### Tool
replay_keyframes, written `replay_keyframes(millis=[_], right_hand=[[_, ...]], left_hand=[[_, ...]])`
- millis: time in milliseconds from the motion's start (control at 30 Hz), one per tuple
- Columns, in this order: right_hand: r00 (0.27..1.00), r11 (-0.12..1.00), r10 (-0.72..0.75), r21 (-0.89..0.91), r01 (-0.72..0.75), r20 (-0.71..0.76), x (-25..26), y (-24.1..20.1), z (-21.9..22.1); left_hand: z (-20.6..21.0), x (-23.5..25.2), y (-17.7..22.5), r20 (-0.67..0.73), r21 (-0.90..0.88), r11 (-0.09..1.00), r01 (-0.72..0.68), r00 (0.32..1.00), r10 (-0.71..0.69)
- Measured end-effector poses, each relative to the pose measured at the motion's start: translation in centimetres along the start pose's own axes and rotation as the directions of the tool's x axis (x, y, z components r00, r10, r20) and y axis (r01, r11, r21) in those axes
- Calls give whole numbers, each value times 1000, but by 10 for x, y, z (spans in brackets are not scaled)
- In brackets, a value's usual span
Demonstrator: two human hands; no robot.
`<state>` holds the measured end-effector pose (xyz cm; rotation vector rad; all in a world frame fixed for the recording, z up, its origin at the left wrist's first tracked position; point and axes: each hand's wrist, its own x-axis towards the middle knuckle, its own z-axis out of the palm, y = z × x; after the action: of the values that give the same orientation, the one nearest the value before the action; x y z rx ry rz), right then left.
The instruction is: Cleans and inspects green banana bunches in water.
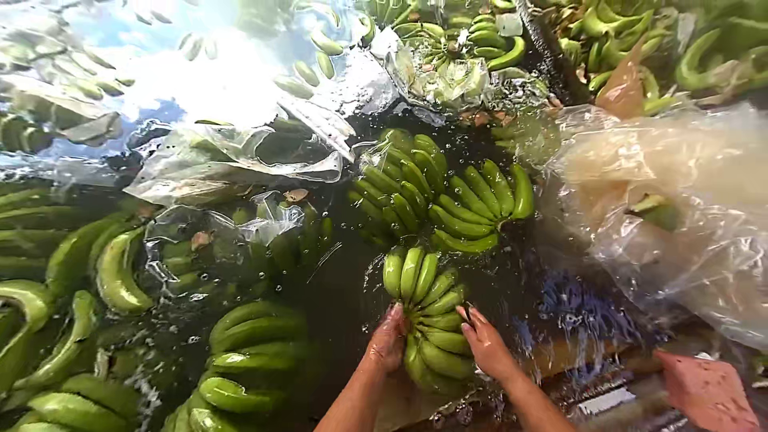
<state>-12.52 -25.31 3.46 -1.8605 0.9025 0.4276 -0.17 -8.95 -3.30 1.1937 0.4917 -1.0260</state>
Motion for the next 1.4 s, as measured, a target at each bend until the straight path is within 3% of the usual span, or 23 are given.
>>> replay_keyframes(millis=[67,133,267,367,433,500,600,700,767,833,900,967,1033,1067,1100,1133,1167,1233,1400], right_hand=[[1000,999,-6,43,7,-10,1,0,5],[1000,996,-4,88,5,-10,2,-3,8],[1000,977,7,215,-13,31,-15,-8,1],[997,884,24,467,12,-71,-40,-3,-10],[985,853,-1,515,89,-170,-55,-5,-18],[973,876,-65,454,161,-220,-60,-9,-27],[985,940,-115,306,149,-126,-45,-15,-36],[999,994,-10,106,5,49,-6,-14,-32],[987,995,85,-60,-77,137,19,-3,-19],[965,980,168,-136,-142,202,29,6,-1],[937,973,227,-94,-210,266,24,7,20],[900,972,236,-72,-226,367,14,2,37],[884,983,180,-37,-182,431,5,-2,49],[898,991,128,-16,-133,420,4,-3,52],[924,996,76,8,-86,374,5,-4,54],[947,998,41,31,-54,318,8,-8,53],[965,999,15,46,-28,261,12,-13,52],[990,998,-15,55,7,141,23,-30,49],[994,992,105,79,-103,-21,51,-68,49]], left_hand=[[11,-3,17,76,128,983,-133,989,124],[20,-3,27,142,354,895,-272,961,236],[53,-21,47,226,776,523,-353,929,293],[72,-41,38,349,858,297,-419,899,264],[70,-46,15,476,835,177,-521,845,244],[58,-46,-10,601,781,59,-622,773,202],[26,-35,-28,736,676,-104,-730,676,39],[-9,-27,-16,730,648,-222,-729,677,-95],[-36,-25,-5,714,676,-307,-670,699,47],[-62,-24,1,704,710,-388,-588,608,366],[-81,-25,5,576,806,-326,-495,528,624],[-97,-32,9,316,907,-48,-418,603,733],[-108,-40,8,-2,855,405,-324,779,627],[-113,-41,5,-131,724,637,-265,853,505],[-119,-40,0,-204,566,796,-212,900,385],[-126,-37,-6,-215,441,879,-184,929,302],[-131,-34,-11,-195,361,915,-181,945,264],[-123,-34,-6,-173,324,913,-249,933,315],[-91,-50,20,-65,544,668,-508,768,637]])
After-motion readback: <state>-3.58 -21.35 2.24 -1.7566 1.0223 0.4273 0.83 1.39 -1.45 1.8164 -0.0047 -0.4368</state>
